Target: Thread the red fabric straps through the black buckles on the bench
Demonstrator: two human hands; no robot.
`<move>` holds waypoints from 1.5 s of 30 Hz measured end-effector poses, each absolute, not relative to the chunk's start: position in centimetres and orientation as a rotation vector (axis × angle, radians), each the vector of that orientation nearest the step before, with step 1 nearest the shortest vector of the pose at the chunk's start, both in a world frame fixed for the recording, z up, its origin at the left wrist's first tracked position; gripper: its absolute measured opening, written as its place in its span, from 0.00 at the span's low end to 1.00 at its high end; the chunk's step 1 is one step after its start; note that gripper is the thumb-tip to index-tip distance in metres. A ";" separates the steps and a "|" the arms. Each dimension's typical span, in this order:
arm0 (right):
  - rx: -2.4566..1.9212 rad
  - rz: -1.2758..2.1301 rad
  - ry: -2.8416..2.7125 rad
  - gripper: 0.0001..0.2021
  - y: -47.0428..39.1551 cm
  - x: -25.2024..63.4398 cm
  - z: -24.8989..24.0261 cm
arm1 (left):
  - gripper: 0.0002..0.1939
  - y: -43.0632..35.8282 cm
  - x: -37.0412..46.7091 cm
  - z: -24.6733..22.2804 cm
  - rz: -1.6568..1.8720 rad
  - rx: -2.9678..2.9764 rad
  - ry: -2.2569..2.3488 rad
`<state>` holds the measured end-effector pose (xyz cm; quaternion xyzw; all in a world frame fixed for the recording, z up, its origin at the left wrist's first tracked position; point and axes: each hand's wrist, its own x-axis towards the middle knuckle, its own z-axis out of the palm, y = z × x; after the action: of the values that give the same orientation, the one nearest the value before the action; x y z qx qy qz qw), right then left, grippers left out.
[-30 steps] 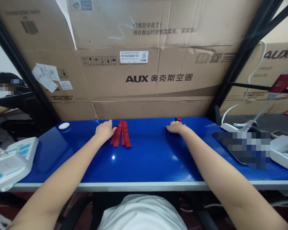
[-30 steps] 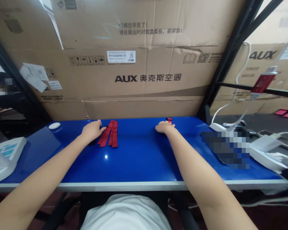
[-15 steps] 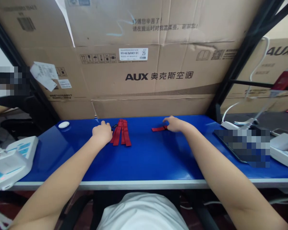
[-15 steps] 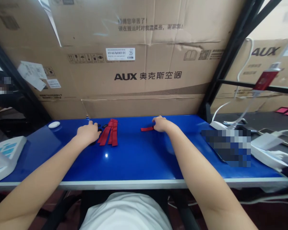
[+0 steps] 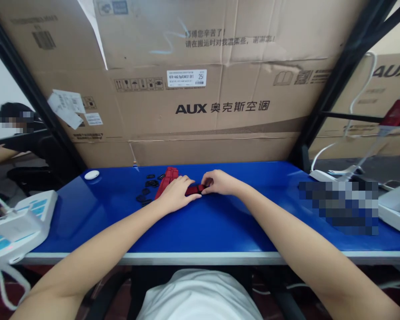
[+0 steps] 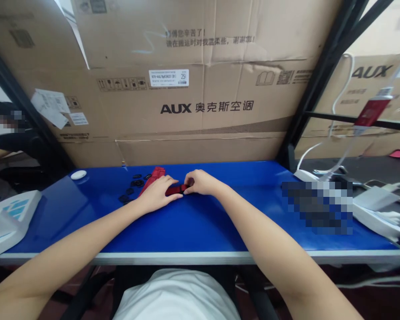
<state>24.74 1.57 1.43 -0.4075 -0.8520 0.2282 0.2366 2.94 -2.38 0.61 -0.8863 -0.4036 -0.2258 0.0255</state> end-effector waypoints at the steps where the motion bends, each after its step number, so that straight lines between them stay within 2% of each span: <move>1: -1.067 0.674 -2.325 0.11 1.3 24.6 1.5 | 0.23 -2.4 3.1 0.5 -0.736 -2.788 -1.237; 6: -0.903 0.927 -2.251 0.14 0.6 24.4 2.0 | 0.15 -2.3 3.3 0.9 -1.028 -2.948 -1.314; 13: -0.777 0.984 -2.145 0.14 0.7 24.7 2.6 | 0.19 -2.0 3.1 0.9 -1.399 -3.106 -1.579; 18: -0.703 1.195 -1.978 0.13 0.2 24.5 2.9 | 0.23 -1.6 3.1 0.8 -1.742 -3.158 -1.522; 23: -0.810 1.145 -1.938 0.08 0.0 23.5 2.8 | 0.21 -2.0 3.2 1.2 -1.637 -3.051 -1.488; 29: -0.903 1.007 -1.960 0.09 0.0 22.7 3.1 | 0.20 -2.1 3.0 1.2 -1.618 -3.003 -1.466; 37: -0.620 1.384 -1.544 0.07 -0.3 22.9 3.7 | 0.25 -2.1 3.4 1.5 -1.889 -3.113 -1.458; 40: -0.691 1.383 -1.619 0.08 -0.5 22.8 3.8 | 0.24 -2.3 3.4 1.5 -1.869 -3.103 -1.453; 45: -0.864 1.187 -1.883 0.11 -0.9 22.9 4.2 | 0.20 -2.8 3.4 1.6 -1.690 -3.022 -1.449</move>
<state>22.93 -0.89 4.19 -0.3363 -0.7333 0.4622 0.3681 3.43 -2.76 1.56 -0.7678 -0.3681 -0.4294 -0.3010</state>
